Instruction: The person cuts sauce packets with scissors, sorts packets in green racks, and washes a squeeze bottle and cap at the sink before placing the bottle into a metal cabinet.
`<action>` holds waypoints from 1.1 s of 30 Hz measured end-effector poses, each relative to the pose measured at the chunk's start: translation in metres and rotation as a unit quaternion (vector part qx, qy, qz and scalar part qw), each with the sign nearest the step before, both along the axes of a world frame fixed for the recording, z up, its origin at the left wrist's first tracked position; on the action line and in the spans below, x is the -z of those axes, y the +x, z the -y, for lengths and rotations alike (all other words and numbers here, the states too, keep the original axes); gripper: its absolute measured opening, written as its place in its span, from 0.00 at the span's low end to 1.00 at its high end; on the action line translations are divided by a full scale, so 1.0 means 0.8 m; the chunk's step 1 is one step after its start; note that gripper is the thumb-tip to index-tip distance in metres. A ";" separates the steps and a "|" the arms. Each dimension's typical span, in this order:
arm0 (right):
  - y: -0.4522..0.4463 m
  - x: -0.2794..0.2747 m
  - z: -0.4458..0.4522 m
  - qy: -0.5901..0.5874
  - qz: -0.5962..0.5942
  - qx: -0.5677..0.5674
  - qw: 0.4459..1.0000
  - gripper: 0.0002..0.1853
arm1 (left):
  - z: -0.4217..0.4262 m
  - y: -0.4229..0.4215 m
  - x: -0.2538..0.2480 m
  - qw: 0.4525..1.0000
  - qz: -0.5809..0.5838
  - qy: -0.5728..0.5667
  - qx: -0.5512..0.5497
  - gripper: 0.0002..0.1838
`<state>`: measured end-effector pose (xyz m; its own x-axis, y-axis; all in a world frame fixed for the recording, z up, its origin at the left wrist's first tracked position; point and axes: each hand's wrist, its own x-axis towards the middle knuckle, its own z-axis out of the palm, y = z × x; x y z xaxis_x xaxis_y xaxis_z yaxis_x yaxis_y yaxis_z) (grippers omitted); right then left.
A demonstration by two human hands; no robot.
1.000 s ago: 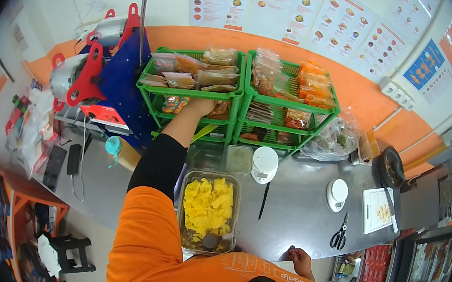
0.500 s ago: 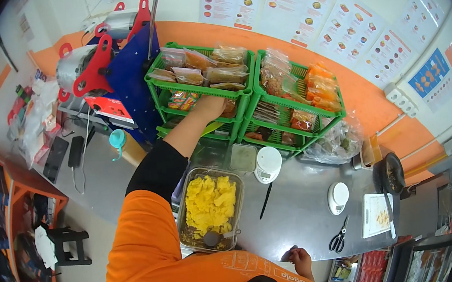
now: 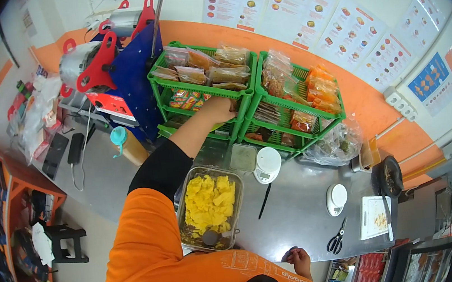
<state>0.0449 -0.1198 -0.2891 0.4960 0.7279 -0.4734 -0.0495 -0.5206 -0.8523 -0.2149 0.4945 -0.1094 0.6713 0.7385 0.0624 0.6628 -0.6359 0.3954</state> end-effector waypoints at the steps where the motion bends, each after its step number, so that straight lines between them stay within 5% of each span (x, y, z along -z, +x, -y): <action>1: 0.000 -0.003 -0.001 -0.002 0.000 0.001 1.000 0.09 | 0.000 -0.002 -0.004 1.000 0.005 -0.017 0.005 0.13; 6: 0.000 -0.004 -0.001 0.018 0.001 0.008 1.000 0.08 | -0.005 -0.003 -0.012 0.998 -0.059 -0.028 0.009 0.11; 12: -0.004 -0.009 -0.004 0.022 -0.003 0.029 0.999 0.08 | 0.013 -0.010 0.002 0.975 0.142 0.161 -0.048 0.09; 15: -0.001 -0.001 -0.002 0.033 0.002 0.029 0.999 0.08 | 0.030 -0.035 0.007 0.959 0.168 0.217 0.067 0.08; 21: 0.001 -0.004 -0.006 0.028 -0.018 0.038 0.999 0.08 | 0.038 -0.055 0.000 0.983 0.097 0.125 0.088 0.07; 30: 0.003 -0.012 -0.013 0.010 -0.041 0.050 0.998 0.08 | 0.046 -0.052 0.001 0.973 0.116 0.189 0.058 0.10; 33: 0.003 -0.010 -0.013 0.003 -0.036 0.054 0.998 0.08 | 0.061 -0.050 -0.017 0.995 0.101 -0.010 0.017 0.14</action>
<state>0.0471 -0.1098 -0.2810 0.5368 0.6751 -0.5061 -0.1664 -0.5034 -0.8479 -0.2546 0.4455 -0.0954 0.6714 0.7179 0.1840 0.5465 -0.6472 0.5314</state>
